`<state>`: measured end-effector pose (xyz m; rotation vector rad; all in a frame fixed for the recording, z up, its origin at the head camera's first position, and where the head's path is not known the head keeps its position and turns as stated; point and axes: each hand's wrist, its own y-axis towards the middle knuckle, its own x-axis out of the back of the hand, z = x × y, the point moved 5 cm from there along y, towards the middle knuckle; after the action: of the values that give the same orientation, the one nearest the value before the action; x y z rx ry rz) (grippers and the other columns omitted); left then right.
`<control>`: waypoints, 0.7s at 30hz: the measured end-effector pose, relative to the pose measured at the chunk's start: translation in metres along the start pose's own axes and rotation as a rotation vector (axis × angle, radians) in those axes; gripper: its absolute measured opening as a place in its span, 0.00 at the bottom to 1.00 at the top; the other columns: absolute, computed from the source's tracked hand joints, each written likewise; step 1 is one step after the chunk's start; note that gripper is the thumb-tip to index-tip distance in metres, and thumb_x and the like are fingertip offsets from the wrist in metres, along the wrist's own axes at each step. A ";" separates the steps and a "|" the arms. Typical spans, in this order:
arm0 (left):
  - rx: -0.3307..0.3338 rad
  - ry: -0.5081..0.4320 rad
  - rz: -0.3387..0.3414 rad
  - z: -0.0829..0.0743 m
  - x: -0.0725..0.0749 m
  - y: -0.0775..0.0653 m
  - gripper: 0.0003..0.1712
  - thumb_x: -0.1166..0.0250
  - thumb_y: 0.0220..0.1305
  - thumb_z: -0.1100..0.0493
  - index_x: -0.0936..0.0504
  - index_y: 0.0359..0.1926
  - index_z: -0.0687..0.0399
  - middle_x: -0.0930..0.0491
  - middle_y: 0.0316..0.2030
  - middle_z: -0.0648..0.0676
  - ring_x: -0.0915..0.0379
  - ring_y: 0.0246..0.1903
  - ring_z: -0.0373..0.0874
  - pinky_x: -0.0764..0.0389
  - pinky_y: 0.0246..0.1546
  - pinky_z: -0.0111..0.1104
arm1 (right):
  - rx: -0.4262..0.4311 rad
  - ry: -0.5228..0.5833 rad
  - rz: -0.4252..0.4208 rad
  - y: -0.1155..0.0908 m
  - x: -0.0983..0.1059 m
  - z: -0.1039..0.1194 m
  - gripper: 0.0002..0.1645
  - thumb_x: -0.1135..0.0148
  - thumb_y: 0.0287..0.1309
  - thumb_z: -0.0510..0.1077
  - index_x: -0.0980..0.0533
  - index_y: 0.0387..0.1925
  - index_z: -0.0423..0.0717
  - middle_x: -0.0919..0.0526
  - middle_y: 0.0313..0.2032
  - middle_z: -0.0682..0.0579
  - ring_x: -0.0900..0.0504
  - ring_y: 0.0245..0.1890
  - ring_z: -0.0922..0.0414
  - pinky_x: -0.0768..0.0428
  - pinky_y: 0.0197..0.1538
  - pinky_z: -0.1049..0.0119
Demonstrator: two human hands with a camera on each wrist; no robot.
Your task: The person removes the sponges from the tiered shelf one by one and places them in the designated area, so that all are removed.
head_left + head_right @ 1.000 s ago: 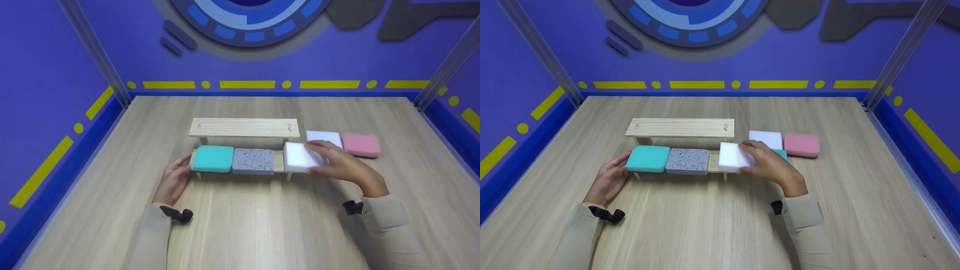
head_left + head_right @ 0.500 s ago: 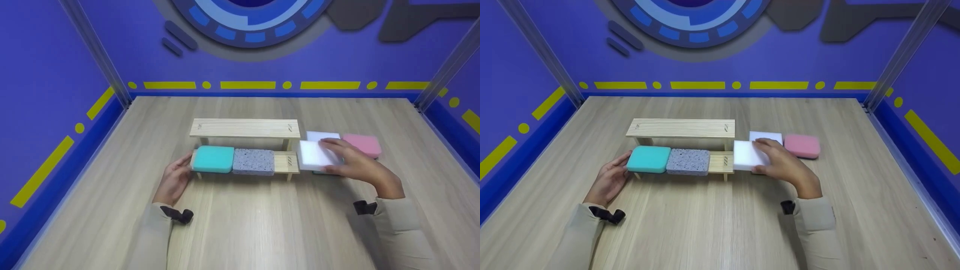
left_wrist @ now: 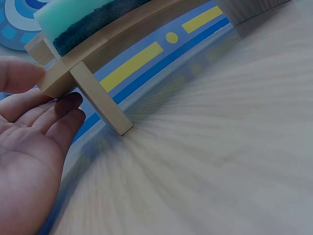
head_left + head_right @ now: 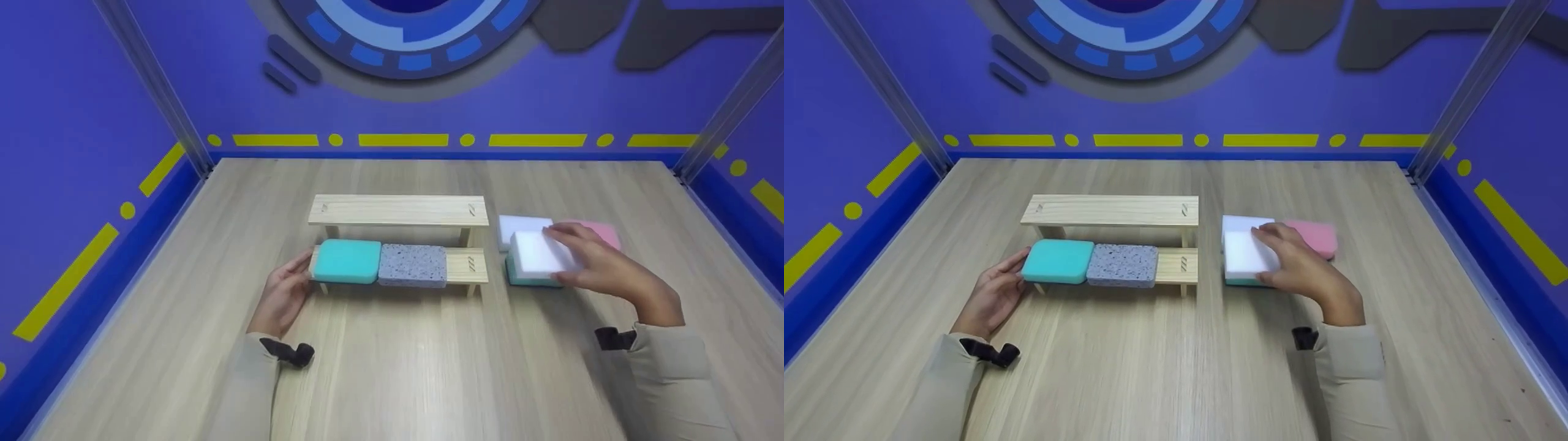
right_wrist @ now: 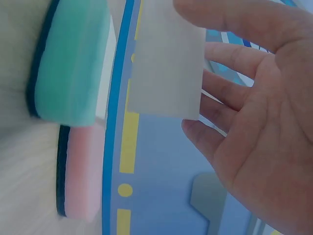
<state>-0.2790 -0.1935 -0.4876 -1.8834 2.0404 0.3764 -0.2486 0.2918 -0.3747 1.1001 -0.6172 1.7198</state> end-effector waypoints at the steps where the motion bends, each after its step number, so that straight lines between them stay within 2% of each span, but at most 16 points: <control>1: 0.009 -0.001 -0.009 0.000 0.000 0.000 0.33 0.49 0.62 0.75 0.44 0.69 0.73 0.44 0.71 0.67 0.37 0.65 0.43 0.28 0.58 0.26 | -0.002 0.001 0.001 -0.001 0.001 -0.001 0.41 0.32 0.51 0.38 0.37 0.67 0.37 0.38 0.66 0.34 0.38 0.62 0.38 0.34 0.59 0.36; 5: 0.025 0.004 -0.022 0.000 0.001 0.001 0.32 0.53 0.63 0.77 0.45 0.69 0.74 0.45 0.71 0.67 0.36 0.64 0.42 0.29 0.58 0.26 | 0.000 -0.011 -0.013 -0.005 0.003 -0.007 0.41 0.32 0.50 0.36 0.36 0.65 0.35 0.38 0.65 0.34 0.39 0.61 0.38 0.33 0.57 0.34; 11: 0.018 -0.008 -0.016 -0.001 -0.001 0.001 0.32 0.53 0.62 0.77 0.43 0.69 0.73 0.44 0.71 0.67 0.32 0.60 0.38 0.28 0.57 0.26 | 0.000 -0.033 -0.045 -0.013 0.009 -0.018 0.42 0.31 0.49 0.35 0.37 0.66 0.36 0.38 0.63 0.33 0.41 0.60 0.37 0.36 0.57 0.30; 18: 0.019 -0.023 -0.015 0.000 -0.001 0.001 0.33 0.54 0.62 0.78 0.45 0.69 0.73 0.45 0.71 0.66 0.47 0.70 0.51 0.27 0.56 0.24 | -0.033 -0.021 -0.019 -0.020 0.015 -0.031 0.43 0.34 0.51 0.33 0.42 0.67 0.30 0.42 0.64 0.28 0.41 0.60 0.32 0.40 0.56 0.27; 21: 0.019 -0.028 -0.018 0.000 -0.001 0.001 0.33 0.54 0.63 0.77 0.45 0.69 0.73 0.45 0.71 0.66 0.49 0.71 0.52 0.27 0.56 0.24 | -0.062 -0.030 -0.007 -0.021 0.018 -0.038 0.43 0.36 0.51 0.32 0.43 0.67 0.28 0.43 0.64 0.27 0.42 0.60 0.31 0.40 0.57 0.27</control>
<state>-0.2799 -0.1929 -0.4871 -1.8738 2.0013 0.3754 -0.2463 0.3384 -0.3782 1.0857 -0.6803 1.6700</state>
